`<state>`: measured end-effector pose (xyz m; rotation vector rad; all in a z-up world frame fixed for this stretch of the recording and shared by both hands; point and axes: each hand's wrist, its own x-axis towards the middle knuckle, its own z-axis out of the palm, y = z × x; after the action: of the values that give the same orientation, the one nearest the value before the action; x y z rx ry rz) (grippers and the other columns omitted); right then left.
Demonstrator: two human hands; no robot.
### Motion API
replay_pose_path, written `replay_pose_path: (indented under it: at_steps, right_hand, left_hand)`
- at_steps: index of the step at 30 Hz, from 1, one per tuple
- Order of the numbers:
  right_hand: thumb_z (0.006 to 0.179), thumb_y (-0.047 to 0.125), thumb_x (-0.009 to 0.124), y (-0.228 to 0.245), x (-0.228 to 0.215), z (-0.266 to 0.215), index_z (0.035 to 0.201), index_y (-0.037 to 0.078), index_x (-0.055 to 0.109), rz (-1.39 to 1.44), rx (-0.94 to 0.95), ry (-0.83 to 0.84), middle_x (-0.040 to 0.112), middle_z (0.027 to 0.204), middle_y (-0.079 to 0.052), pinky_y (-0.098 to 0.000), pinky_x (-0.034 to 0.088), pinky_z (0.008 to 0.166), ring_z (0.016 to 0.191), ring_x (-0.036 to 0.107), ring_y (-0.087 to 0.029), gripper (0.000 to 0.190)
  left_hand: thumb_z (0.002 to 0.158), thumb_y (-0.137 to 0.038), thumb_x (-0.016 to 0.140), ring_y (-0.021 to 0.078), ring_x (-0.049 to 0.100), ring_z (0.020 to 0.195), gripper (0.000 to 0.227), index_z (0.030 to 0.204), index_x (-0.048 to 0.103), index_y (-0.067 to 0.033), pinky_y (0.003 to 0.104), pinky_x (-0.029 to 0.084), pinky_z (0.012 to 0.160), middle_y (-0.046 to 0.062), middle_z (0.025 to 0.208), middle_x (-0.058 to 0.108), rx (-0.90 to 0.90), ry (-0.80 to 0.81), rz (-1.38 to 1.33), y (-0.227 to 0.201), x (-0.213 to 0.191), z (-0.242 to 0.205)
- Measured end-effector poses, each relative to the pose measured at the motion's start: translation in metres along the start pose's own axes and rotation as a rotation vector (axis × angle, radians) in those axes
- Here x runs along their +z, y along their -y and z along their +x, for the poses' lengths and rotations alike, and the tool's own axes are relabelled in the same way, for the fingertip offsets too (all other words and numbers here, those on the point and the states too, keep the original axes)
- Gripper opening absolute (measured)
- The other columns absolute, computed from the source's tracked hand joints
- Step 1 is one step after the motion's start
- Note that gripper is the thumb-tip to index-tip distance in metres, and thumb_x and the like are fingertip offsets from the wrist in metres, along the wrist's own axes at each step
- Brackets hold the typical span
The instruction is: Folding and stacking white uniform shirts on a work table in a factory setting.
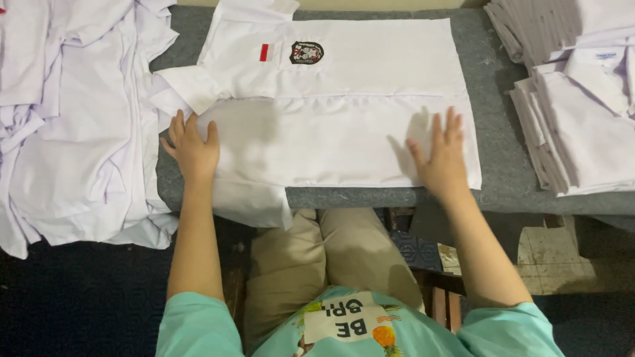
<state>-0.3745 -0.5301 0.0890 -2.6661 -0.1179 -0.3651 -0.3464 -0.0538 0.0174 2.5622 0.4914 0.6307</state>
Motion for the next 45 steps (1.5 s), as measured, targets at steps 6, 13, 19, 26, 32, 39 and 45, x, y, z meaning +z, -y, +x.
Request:
replay_pose_path:
  at_steps: [6,13,19,26,32,39,45]
  right_hand:
    - [0.105,0.052,0.049,0.09,0.043,-0.013,0.154,-0.008,0.039,0.052,-0.228,0.256,0.022,0.165,-0.032,-0.0602,0.013,0.123,0.154,0.014,-0.048,0.078]
    - [0.108,0.059,0.029,0.081,0.054,-0.002,0.162,0.015,0.036,-0.155,-0.115,0.38,0.028,0.169,-0.014,-0.0587,0.016,0.124,0.156,0.017,-0.04,0.07]
    - [0.099,0.066,0.002,0.009,-0.011,-0.012,0.163,0.018,0.007,-0.285,0.287,0.36,0.002,0.173,-0.005,-0.0556,-0.002,0.126,0.158,-0.002,-0.028,0.08]
    - [0.102,0.053,0.018,-0.033,-0.019,-0.012,0.165,0.02,0.016,-0.201,0.42,0.287,0.009,0.173,-0.012,-0.0683,-0.004,0.12,0.157,0.001,-0.038,0.071]
    - [0.098,0.069,0.024,-0.016,-0.011,-0.008,0.166,0.001,0.006,-0.187,0.502,0.11,-0.014,0.17,-0.019,-0.0713,-0.02,0.111,0.154,-0.019,-0.039,0.098]
    - [0.098,0.064,0.018,0.085,0.001,0.02,0.164,0.017,0.001,-0.065,0.121,0.521,-0.013,0.171,-0.006,-0.0639,-0.019,0.117,0.155,-0.019,-0.029,0.082]
    - [0.101,0.055,0.01,0.011,-0.016,0.017,0.164,0.024,0.011,-0.178,0.348,0.377,0.002,0.173,-0.004,-0.0668,-0.013,0.119,0.159,-0.004,-0.029,0.07]
  left_hand:
    - [0.094,-0.026,0.08,0.0338,0.043,0.143,0.058,0.145,0.054,-0.0162,0.068,0.013,0.111,0.014,0.153,0.051,0.468,-0.268,-0.033,-0.062,0.021,-0.044]
    - [0.105,-0.063,0.036,0.024,0.025,0.157,0.066,0.159,0.04,-0.0255,0.063,0.011,0.124,0.006,0.168,0.031,0.414,0.552,0.074,-0.095,-0.005,-0.082]
    - [0.104,-0.057,0.022,0.0242,0.008,0.158,0.07,0.162,0.023,-0.0179,0.047,0.006,0.126,0.009,0.171,0.015,0.157,0.48,0.186,-0.027,-0.062,-0.053]
    - [0.107,-0.04,0.034,0.0272,0.025,0.154,0.057,0.16,0.037,-0.0183,0.047,0.018,0.122,0.008,0.168,0.03,0.136,0.227,0.194,0.045,-0.068,-0.056]
    - [0.084,-0.01,0.054,0.0452,0.031,0.149,0.058,0.142,0.053,-0.0034,0.064,0.034,0.108,0.021,0.16,0.041,0.2,0.06,0.202,-0.021,-0.06,-0.045]
    - [0.098,-0.007,0.042,0.028,0.016,0.156,0.06,0.158,0.034,-0.0129,0.059,0.021,0.12,0.006,0.169,0.024,0.231,0.438,0.085,-0.076,0.004,-0.013]
    - [0.095,-0.004,0.043,0.0351,0.037,0.135,0.053,0.147,0.049,-0.0096,0.064,0.035,0.098,0.005,0.154,0.046,0.036,0.139,0.104,0.029,0.006,0.006]
